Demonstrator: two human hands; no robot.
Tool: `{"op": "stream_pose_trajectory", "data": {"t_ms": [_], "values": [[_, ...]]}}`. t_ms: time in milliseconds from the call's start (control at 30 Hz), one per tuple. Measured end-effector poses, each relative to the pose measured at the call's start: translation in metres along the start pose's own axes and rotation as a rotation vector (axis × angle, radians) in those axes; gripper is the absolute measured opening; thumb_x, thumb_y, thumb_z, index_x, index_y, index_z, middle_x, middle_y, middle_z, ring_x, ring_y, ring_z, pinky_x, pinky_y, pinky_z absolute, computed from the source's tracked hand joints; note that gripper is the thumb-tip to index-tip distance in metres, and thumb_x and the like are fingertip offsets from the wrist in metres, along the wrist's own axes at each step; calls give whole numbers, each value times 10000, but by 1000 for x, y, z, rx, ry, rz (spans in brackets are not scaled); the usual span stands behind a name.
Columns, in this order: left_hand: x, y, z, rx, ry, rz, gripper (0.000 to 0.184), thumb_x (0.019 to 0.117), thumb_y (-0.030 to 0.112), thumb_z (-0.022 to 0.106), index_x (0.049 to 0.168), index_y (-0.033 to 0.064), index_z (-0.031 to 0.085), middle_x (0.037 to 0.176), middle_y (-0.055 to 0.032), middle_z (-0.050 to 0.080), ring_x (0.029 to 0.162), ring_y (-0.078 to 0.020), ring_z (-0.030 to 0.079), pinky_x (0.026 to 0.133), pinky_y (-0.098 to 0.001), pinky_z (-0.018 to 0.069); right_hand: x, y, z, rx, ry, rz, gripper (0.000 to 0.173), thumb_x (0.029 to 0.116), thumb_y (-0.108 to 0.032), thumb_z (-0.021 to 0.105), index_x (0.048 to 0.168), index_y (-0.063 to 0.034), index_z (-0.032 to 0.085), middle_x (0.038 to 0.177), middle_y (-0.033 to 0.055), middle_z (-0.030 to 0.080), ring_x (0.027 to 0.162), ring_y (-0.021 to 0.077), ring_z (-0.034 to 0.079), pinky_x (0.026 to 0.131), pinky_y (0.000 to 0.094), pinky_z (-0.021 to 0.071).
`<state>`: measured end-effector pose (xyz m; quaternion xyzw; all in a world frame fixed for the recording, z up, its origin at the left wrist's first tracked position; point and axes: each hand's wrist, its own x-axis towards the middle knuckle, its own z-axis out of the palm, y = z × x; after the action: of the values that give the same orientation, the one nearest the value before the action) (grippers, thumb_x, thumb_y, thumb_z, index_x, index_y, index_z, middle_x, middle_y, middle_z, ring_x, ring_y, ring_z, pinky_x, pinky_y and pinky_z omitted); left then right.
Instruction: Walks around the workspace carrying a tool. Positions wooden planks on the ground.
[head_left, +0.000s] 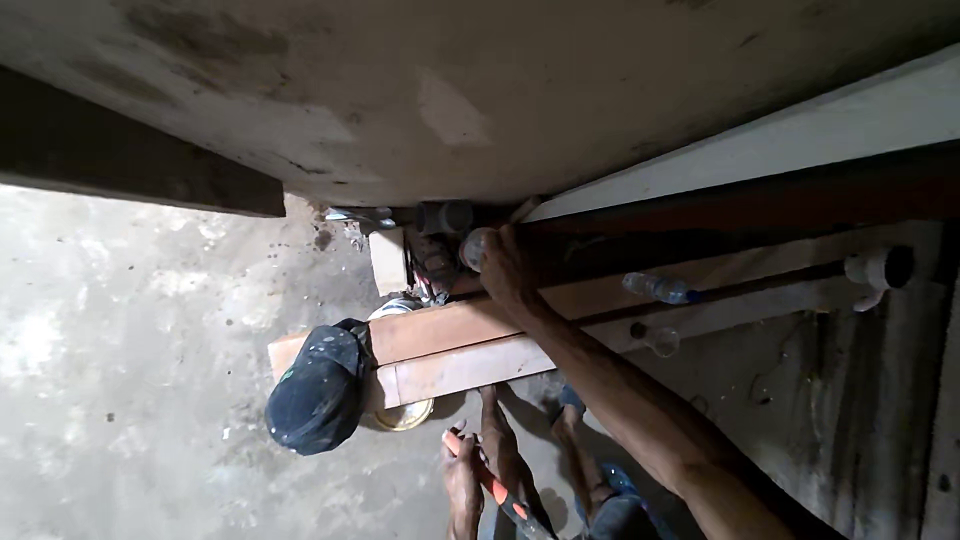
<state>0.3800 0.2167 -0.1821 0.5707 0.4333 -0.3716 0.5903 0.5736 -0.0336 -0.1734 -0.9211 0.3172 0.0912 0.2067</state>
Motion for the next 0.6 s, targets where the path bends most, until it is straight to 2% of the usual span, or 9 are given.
{"op": "stream_pose_trajectory", "data": {"t_ms": [67,167,233,367,467,567,600], "values": [[1,-5,-2,38,-8,4,286,994,3,461,1277,-2,498,713,-35,591,503,-94,557,471,-251,505,-13,0,10,35,14,-69,358,902,-115,723,1249,-52,663,1317,252,577,1075,404,658,836,530,590],[-3,-7,5,86,-9,3,300,986,7,455,1285,2,481,738,-32,596,510,-82,560,473,-239,504,-30,-1,12,71,-82,-108,369,906,-94,709,1269,-60,649,1343,249,564,1083,407,651,796,529,584],[-6,-11,8,101,-17,8,298,991,7,453,1287,-3,478,729,-36,603,506,-85,566,467,-236,503,-39,3,12,91,-99,-98,356,904,-66,699,1257,-48,657,1281,246,586,1048,392,664,764,494,594],[-12,-23,15,153,-27,15,295,994,-11,462,1287,-20,488,716,-51,616,486,-85,556,447,-232,491,-50,27,15,123,-5,-89,289,894,-50,700,1182,-25,687,1243,243,613,973,372,690,740,473,603],[-19,-34,19,168,-45,11,290,1006,-10,452,1294,-20,484,723,-50,612,480,-82,546,439,-229,483,-49,42,5,133,-3,-49,311,930,-95,681,1233,-24,678,1294,235,599,1021,363,686,793,472,604],[-24,-49,19,158,-56,18,293,1005,-12,459,1297,-19,489,723,-55,616,476,-83,541,438,-230,478,-41,52,-15,134,98,-82,293,934,-106,695,1216,-29,682,1221,235,614,989,362,686,769,465,607],[-25,-54,18,155,-54,22,294,999,-17,464,1292,-25,489,719,-58,615,473,-85,541,434,-231,479,-35,54,-24,136,99,-87,303,930,-94,692,1227,-36,675,1243,235,604,1029,366,676,798,467,604]]}}
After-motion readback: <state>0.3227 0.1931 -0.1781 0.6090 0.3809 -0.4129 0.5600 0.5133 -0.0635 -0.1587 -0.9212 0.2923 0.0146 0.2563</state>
